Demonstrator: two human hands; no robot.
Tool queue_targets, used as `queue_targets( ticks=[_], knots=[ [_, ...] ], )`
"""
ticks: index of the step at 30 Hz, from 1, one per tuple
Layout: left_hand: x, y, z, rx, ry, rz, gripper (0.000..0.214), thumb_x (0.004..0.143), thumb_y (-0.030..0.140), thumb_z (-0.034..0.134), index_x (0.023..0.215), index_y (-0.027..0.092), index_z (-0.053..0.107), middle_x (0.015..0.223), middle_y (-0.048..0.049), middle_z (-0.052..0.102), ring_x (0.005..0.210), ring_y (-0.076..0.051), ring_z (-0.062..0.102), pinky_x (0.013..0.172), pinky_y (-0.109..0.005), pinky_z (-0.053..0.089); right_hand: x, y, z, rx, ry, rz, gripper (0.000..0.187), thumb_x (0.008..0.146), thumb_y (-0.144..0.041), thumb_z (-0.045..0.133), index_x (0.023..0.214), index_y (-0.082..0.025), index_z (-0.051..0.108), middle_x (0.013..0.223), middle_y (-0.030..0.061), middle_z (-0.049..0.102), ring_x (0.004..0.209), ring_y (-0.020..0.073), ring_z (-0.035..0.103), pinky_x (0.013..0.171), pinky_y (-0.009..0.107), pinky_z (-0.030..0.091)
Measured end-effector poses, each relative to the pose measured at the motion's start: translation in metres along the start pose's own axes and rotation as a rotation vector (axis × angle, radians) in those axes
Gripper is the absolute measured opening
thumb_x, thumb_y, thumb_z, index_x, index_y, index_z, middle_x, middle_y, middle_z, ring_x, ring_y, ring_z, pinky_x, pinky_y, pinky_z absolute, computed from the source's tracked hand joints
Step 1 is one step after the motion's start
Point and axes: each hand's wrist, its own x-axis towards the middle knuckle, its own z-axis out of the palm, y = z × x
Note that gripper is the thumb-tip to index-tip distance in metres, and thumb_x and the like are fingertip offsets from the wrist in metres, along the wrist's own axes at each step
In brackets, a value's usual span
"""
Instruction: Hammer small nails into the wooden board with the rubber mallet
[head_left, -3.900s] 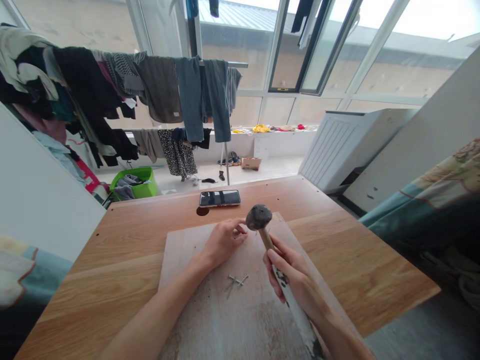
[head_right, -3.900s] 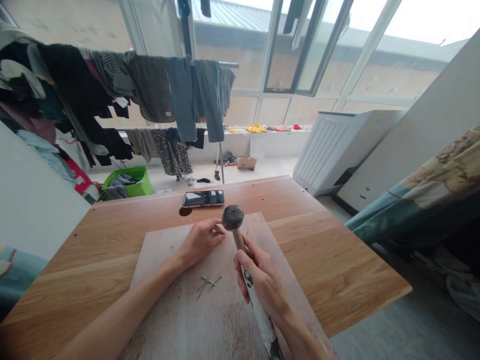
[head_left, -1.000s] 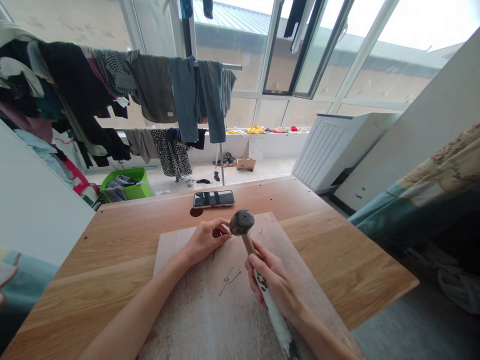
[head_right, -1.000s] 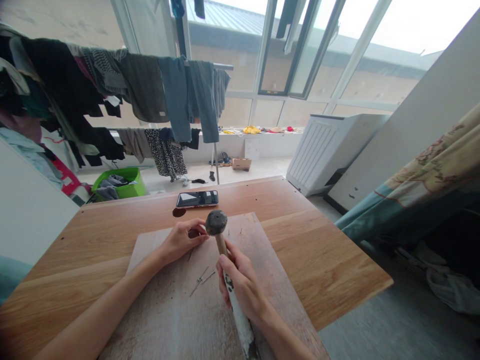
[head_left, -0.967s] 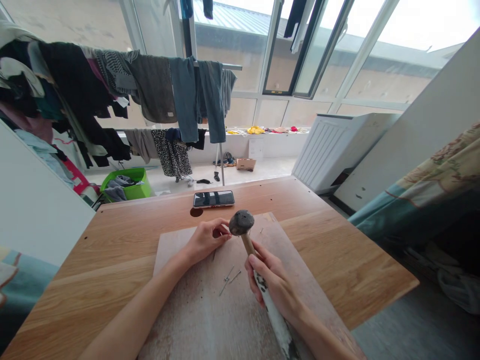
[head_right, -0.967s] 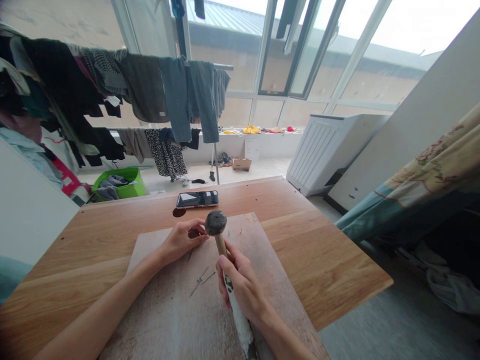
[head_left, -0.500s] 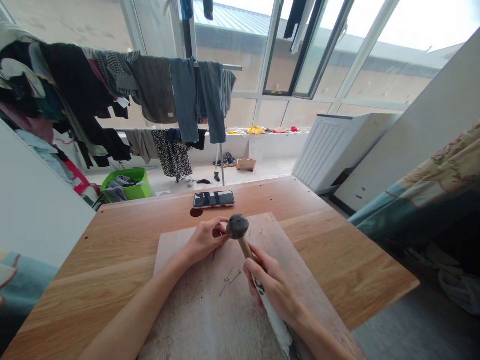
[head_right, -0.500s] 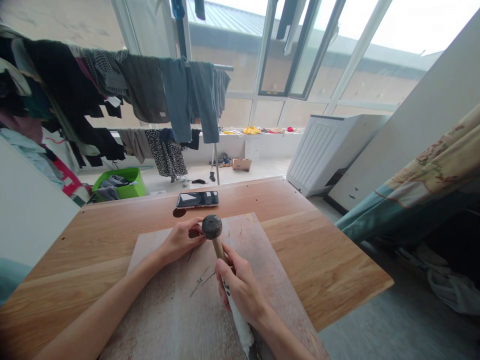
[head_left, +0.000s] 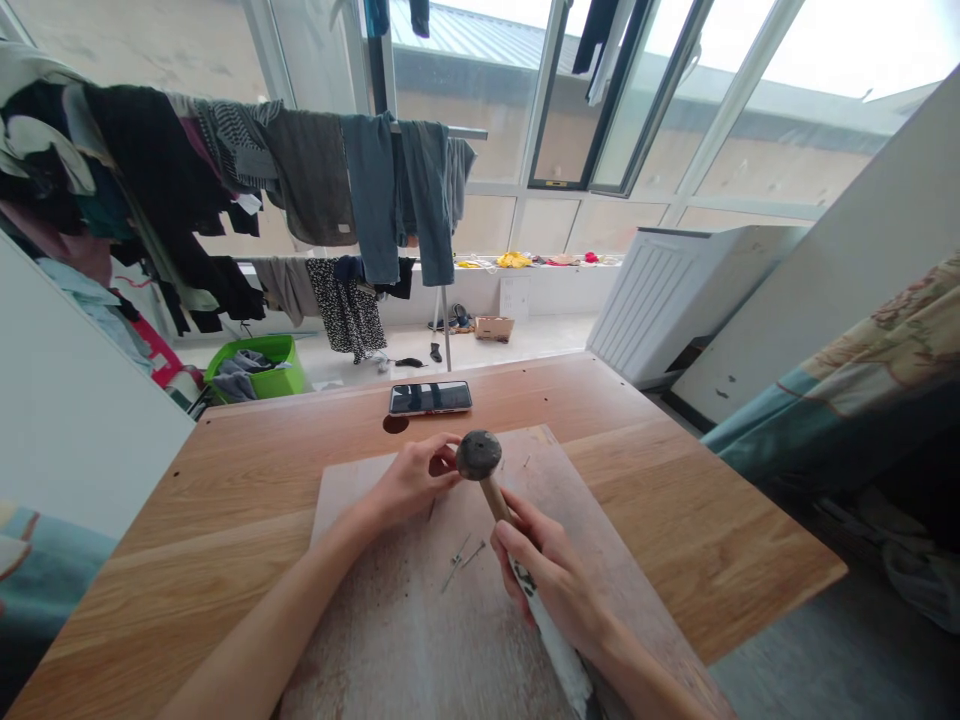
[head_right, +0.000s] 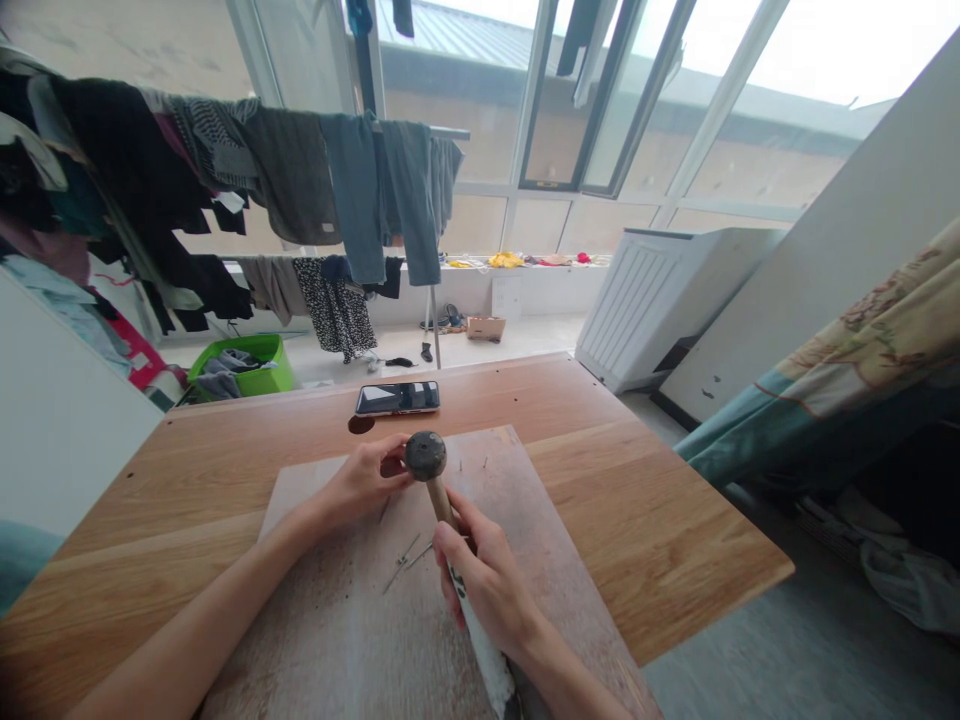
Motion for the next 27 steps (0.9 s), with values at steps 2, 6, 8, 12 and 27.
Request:
queue_targets(
  ticks=[2, 6, 8, 12, 27],
  knots=[
    [-0.004, 0.011, -0.011, 0.215, -0.049, -0.02, 0.032, 0.08, 0.033, 0.066, 0.108, 0.018, 0.064, 0.093, -0.0038, 0.068, 0.083, -0.02, 0.063, 0.074, -0.031, 0.049, 0.0, 0.0, -0.001, 0.023, 0.012, -0.003, 0.05, 0.096, -0.046, 0.062, 0.139, -0.02, 0.059, 0.071, -0.0077, 0.05, 0.033, 0.0018, 0.045, 0.029, 0.013, 0.036],
    [-0.016, 0.04, -0.027, 0.642, -0.281, -0.118, 0.015, 0.075, 0.03, 0.065, 0.084, 0.02, 0.059, 0.09, -0.0049, 0.064, 0.08, -0.023, 0.06, 0.067, -0.032, 0.043, 0.001, -0.001, -0.003, 0.042, 0.021, 0.015, 0.05, 0.095, -0.045, 0.063, 0.139, -0.021, 0.059, 0.073, -0.0069, 0.052, 0.034, 0.0025, 0.045, 0.028, 0.013, 0.037],
    [-0.021, 0.052, -0.024, 0.735, -0.336, -0.147, 0.012, 0.074, 0.024, 0.063, 0.083, 0.02, 0.057, 0.086, -0.0053, 0.065, 0.079, -0.024, 0.061, 0.063, -0.032, 0.04, 0.002, -0.002, -0.003, 0.04, 0.024, 0.024, 0.051, 0.094, -0.045, 0.063, 0.139, -0.021, 0.059, 0.072, -0.0067, 0.052, 0.035, 0.0028, 0.046, 0.028, 0.014, 0.038],
    [-0.023, 0.065, -0.009, 0.794, -0.321, -0.145, 0.023, 0.072, 0.003, 0.053, 0.087, 0.02, 0.059, 0.085, -0.007, 0.069, 0.078, -0.025, 0.065, 0.062, -0.031, 0.037, 0.002, -0.002, -0.003, 0.022, 0.031, 0.031, 0.051, 0.094, -0.045, 0.064, 0.139, -0.021, 0.059, 0.071, -0.0071, 0.052, 0.035, 0.003, 0.046, 0.028, 0.013, 0.038],
    [-0.005, 0.005, -0.03, 0.117, -0.136, 0.005, 0.013, 0.076, 0.015, 0.059, 0.08, 0.017, 0.071, 0.077, -0.0005, 0.063, 0.071, -0.014, 0.056, 0.068, -0.025, 0.045, 0.001, -0.003, -0.003, 0.02, 0.047, 0.026, 0.054, 0.094, -0.044, 0.063, 0.142, -0.02, 0.056, 0.071, -0.0076, 0.05, 0.035, 0.0027, 0.045, 0.029, 0.013, 0.038]
  ],
)
